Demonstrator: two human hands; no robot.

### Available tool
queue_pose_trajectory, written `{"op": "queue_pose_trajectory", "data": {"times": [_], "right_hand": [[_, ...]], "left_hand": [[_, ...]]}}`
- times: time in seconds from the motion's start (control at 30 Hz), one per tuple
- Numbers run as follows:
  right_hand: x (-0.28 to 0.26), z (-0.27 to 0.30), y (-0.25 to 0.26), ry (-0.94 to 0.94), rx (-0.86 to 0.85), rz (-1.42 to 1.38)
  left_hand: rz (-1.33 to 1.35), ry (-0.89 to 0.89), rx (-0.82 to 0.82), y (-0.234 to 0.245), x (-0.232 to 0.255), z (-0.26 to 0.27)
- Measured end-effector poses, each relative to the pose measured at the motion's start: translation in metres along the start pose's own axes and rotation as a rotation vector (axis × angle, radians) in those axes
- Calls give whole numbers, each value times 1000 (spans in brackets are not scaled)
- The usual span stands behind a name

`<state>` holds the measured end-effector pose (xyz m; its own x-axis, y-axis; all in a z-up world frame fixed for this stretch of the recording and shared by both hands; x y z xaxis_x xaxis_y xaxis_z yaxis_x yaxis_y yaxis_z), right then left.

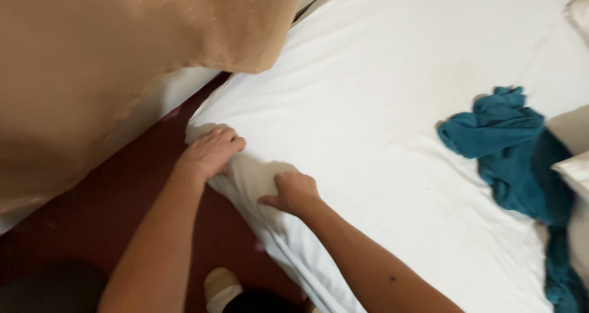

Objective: The person makes a bed by first arranging pillows and a bolster at the head of the bed. They then pull a white fitted sheet over the mattress, tucking and smoothing it around the corners and sides. A teal cloth is briefly moved aside during the process.

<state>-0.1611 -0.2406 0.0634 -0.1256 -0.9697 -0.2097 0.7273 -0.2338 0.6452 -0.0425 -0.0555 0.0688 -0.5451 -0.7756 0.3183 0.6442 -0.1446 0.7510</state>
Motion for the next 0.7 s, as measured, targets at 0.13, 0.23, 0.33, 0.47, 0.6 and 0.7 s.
{"op": "queue_pose_trajectory", "data": {"times": [0.13, 0.23, 0.33, 0.47, 0.6, 0.7], "right_hand": [[-13, -14, -24, 33, 0, -6], [-6, -18, -40, 74, -79, 25], [-19, -24, -46, 130, -50, 17], [-29, -13, -58, 275, 65, -80], [-2, -5, -27, 291, -13, -41], [42, 8, 6, 114, -43, -15]], "left_hand": [[-139, -41, 95, -32, -9, -24], [4, -67, 206, -51, -8, -40], [158, 2, 153, -48, -31, -31], [13, -103, 101, -47, -33, -14], [79, 135, -43, -26, -13, -28], [-84, 181, -111, -4, -11, -49]]}}
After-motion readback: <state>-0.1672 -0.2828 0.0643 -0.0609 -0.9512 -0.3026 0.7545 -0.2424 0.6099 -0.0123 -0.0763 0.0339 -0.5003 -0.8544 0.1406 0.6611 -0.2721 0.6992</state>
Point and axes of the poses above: each hand's wrist, its own z-axis away from the middle knuckle, its own y-axis out of the back of the hand, x = y × z, the point moved 2 cm from there along -z, towards the middle knuckle, and after that the axes turned 7 degrees about -x, right-handed, at the moved point
